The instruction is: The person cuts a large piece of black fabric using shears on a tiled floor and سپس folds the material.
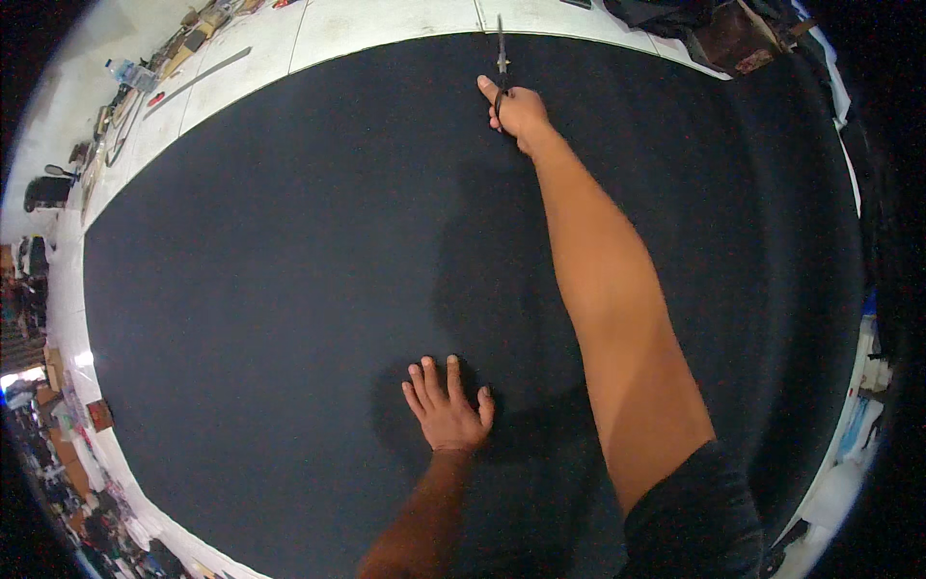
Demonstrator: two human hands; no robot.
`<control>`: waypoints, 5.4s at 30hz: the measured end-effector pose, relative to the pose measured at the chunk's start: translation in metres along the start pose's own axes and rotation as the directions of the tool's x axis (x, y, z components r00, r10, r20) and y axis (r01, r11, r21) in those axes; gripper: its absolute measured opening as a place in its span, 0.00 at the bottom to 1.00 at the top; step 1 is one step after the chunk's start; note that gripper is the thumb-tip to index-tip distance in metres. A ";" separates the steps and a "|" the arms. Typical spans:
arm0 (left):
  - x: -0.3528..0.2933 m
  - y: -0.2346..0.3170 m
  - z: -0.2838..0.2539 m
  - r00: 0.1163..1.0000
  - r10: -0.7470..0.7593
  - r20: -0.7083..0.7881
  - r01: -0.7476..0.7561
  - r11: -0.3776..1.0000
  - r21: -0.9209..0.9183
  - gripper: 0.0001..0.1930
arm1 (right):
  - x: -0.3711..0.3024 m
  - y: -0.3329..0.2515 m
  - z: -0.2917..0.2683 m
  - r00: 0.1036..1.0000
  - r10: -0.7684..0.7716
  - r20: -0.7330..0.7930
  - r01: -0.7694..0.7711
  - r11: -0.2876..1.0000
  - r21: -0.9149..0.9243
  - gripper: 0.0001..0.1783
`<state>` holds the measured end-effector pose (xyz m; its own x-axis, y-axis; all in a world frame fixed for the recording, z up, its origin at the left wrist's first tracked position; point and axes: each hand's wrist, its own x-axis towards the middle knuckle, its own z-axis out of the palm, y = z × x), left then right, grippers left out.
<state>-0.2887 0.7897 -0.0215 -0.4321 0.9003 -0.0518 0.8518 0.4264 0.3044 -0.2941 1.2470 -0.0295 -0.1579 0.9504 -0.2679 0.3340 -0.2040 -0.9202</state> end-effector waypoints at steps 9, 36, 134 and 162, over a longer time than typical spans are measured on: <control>0.001 -0.002 -0.002 0.999 0.001 -0.038 -0.001 1.000 -0.006 0.34 | -0.449 0.133 -0.105 0.984 0.117 -0.138 -0.119 0.993 -0.006 0.38; -0.412 -0.114 -0.154 0.754 0.615 0.232 -0.576 0.788 -0.216 0.18 | -0.862 0.247 -0.210 0.874 -0.073 -0.480 -0.194 0.854 -0.484 0.35; -0.991 -0.228 -0.673 0.458 -0.862 0.218 0.881 0.407 -0.239 0.23 | -0.998 -0.348 -0.407 0.762 0.630 -0.150 -0.584 0.769 0.260 0.33; -0.955 -0.813 -0.949 -0.041 -0.731 0.681 0.794 -0.437 -0.422 0.15 | -1.120 -0.473 0.123 0.926 0.296 -0.233 -0.236 -0.025 -0.971 0.16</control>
<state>-0.8494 -0.5000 0.6833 -0.4031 -0.2889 -0.8684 -0.8407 0.4917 0.2266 -0.3891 0.2501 0.6706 0.1694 0.8745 -0.4544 0.9315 0.0085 0.3636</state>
